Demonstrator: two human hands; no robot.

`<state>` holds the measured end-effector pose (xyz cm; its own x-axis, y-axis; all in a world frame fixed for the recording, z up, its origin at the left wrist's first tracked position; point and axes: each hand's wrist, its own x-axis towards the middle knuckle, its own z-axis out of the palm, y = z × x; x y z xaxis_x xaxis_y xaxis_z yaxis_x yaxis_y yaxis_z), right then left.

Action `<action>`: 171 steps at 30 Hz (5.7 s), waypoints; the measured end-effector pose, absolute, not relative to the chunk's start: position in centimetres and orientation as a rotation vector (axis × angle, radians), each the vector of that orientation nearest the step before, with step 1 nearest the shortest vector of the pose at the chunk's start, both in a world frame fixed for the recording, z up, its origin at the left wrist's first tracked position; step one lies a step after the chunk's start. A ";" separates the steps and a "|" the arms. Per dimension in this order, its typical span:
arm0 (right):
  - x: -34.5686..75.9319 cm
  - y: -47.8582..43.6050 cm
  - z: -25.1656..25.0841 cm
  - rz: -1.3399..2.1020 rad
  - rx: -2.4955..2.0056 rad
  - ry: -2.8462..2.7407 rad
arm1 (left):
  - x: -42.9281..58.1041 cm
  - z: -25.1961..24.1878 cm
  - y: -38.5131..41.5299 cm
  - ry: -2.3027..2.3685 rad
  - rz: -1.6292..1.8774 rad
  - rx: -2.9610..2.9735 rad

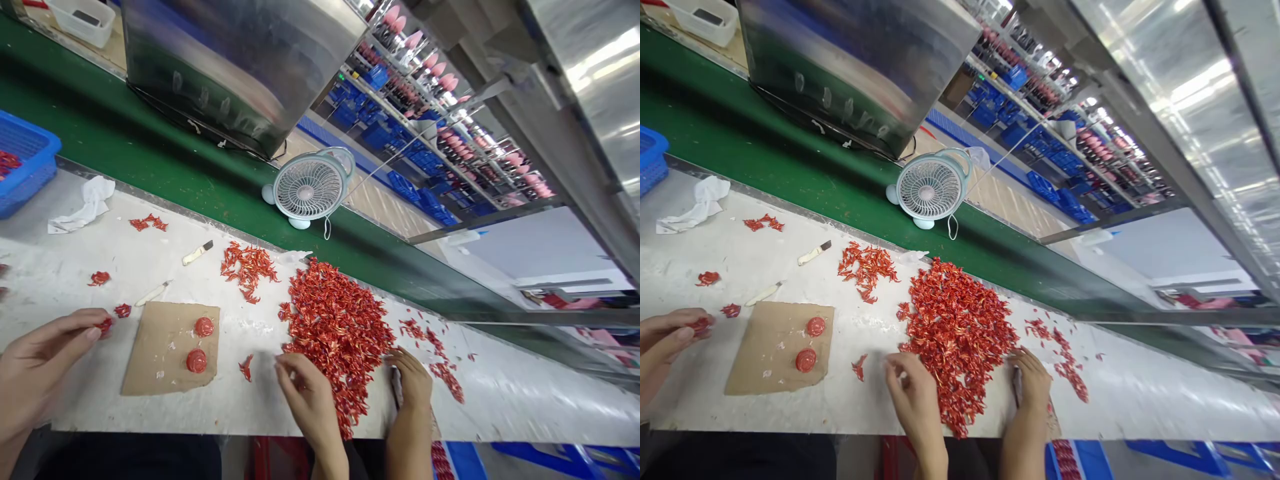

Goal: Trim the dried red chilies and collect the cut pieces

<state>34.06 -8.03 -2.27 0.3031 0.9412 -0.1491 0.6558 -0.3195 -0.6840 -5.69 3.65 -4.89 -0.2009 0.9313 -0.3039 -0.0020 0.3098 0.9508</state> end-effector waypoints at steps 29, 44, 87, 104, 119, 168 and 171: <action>30.5 -6.1 -3.2 0.967 -2.085 -1.727 | -3.2 -5.4 1.4 1.271 0.845 0.819; 31.4 -5.7 -3.2 1.538 -1.861 -1.125 | -2.7 -4.2 1.9 1.321 0.827 0.927; 25.2 2.7 -2.8 1.290 -1.809 -1.280 | -1.4 -7.0 0.8 1.208 0.743 1.130; 23.9 -0.1 -2.9 1.631 -1.357 -0.629 | 1.7 -3.6 0.6 1.075 0.782 0.674; 21.5 -1.0 0.0 1.437 -1.461 -0.992 | 3.4 -3.0 0.1 0.910 0.784 0.686; 42.2 -7.3 -2.8 -0.025 -2.365 -0.565 | -3.6 -4.6 5.7 1.829 0.510 1.739; 41.3 -7.0 -2.5 -0.174 -2.422 -0.659 | -3.9 -3.8 5.2 1.738 0.654 1.388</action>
<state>41.32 -7.02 -2.46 0.8670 0.4162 0.2740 0.4972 -0.6865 -0.5306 -3.92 5.23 -3.78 -0.0776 0.9608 -0.2661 0.5472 0.2642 0.7942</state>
